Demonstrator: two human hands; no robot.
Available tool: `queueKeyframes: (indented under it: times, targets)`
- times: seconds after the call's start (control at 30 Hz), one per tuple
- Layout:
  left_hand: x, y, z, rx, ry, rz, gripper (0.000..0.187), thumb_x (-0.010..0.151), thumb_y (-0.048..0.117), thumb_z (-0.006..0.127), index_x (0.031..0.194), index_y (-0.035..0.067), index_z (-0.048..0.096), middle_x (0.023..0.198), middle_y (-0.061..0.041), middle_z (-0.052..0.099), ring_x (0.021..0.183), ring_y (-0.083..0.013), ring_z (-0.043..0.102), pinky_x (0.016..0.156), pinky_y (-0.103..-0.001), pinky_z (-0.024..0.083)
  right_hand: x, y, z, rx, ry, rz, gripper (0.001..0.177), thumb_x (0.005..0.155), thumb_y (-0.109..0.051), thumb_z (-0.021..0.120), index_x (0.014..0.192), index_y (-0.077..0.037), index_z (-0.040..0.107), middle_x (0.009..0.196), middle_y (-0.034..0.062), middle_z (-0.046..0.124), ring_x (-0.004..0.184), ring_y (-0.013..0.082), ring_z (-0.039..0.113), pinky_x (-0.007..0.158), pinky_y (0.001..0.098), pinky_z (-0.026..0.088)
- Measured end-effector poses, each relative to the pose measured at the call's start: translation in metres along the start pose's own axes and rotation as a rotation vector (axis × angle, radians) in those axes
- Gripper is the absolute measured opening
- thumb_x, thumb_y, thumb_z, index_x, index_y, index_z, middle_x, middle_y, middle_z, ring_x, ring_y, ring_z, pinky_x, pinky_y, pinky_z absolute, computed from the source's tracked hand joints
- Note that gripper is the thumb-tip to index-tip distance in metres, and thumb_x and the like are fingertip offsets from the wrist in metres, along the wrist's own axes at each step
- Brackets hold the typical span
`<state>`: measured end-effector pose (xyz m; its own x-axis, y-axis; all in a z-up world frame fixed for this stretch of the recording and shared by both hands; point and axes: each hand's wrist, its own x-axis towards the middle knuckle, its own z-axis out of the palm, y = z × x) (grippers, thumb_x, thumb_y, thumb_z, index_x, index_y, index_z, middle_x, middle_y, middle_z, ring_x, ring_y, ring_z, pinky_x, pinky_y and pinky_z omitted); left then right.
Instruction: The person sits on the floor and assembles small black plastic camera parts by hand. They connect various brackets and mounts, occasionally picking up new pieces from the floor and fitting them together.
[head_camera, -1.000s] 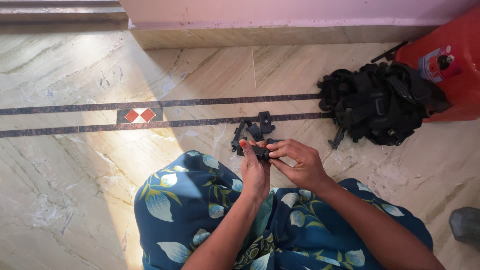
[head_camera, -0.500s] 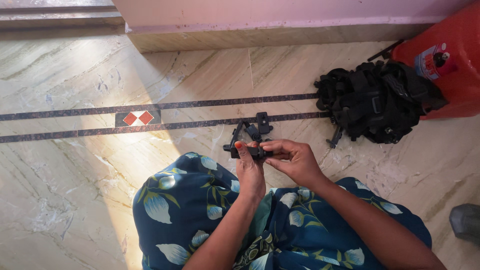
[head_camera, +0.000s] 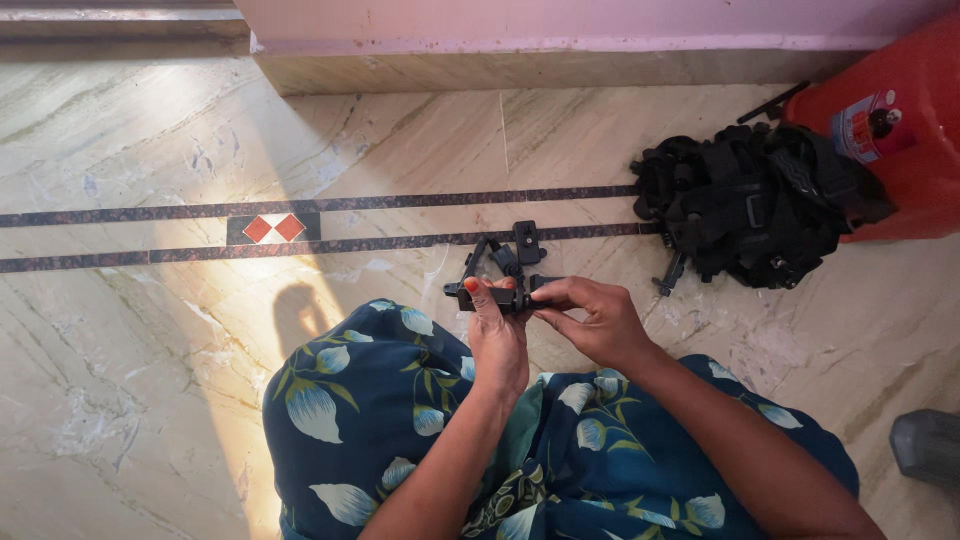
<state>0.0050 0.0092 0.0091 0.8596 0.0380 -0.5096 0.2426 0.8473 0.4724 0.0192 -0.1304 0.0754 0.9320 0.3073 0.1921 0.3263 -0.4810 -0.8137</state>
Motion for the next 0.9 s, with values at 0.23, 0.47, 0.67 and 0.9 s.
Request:
queueKeyframes:
  times: [0.23, 0.47, 0.67, 0.9]
  targets:
    - [0.003, -0.003, -0.004, 0.05, -0.049, 0.027, 0.076, 0.087, 0.071, 0.057, 0.113, 0.0, 0.056, 0.103, -0.009, 0.058, 0.095, -0.0178, 0.06, 0.089, -0.036, 0.052, -0.001, -0.002, 0.002, -0.026, 0.001, 0.117, 0.025, 0.085, -0.013, 0.082, 0.108, -0.004, 0.076, 0.091, 0.0104, 0.078, 0.08, 0.0206, 0.078, 0.068, 0.0312, 0.061]
    - [0.006, -0.002, -0.005, -0.029, -0.019, -0.006, 0.059, 0.086, 0.065, 0.059, 0.108, 0.011, 0.051, 0.106, -0.006, 0.06, 0.098, -0.0147, 0.06, 0.091, -0.033, 0.051, 0.003, -0.006, 0.001, -0.494, 0.052, -0.397, 0.026, 0.092, -0.018, 0.078, 0.106, -0.001, 0.066, 0.091, 0.0134, 0.071, 0.084, 0.0301, 0.072, 0.073, 0.0386, 0.058]
    - [0.004, -0.014, -0.009, -0.118, -0.066, -0.048, 0.047, 0.097, 0.057, 0.058, 0.107, 0.012, 0.048, 0.103, -0.003, 0.059, 0.095, -0.0132, 0.059, 0.09, -0.032, 0.052, 0.004, -0.002, 0.008, -0.56, 0.053, -0.48, 0.017, 0.097, -0.016, 0.066, 0.104, 0.0, 0.062, 0.088, 0.0124, 0.063, 0.08, 0.032, 0.065, 0.07, 0.0434, 0.052]
    - [0.005, -0.011, -0.005, 0.017, -0.062, 0.05, 0.033, 0.103, 0.045, 0.059, 0.114, 0.015, 0.051, 0.101, 0.0, 0.058, 0.085, -0.0099, 0.052, 0.075, -0.028, 0.044, -0.008, -0.001, 0.024, -0.075, -0.058, 0.229, 0.018, 0.109, -0.02, 0.055, 0.099, -0.005, 0.059, 0.08, 0.0122, 0.065, 0.076, 0.0325, 0.067, 0.066, 0.0414, 0.051]
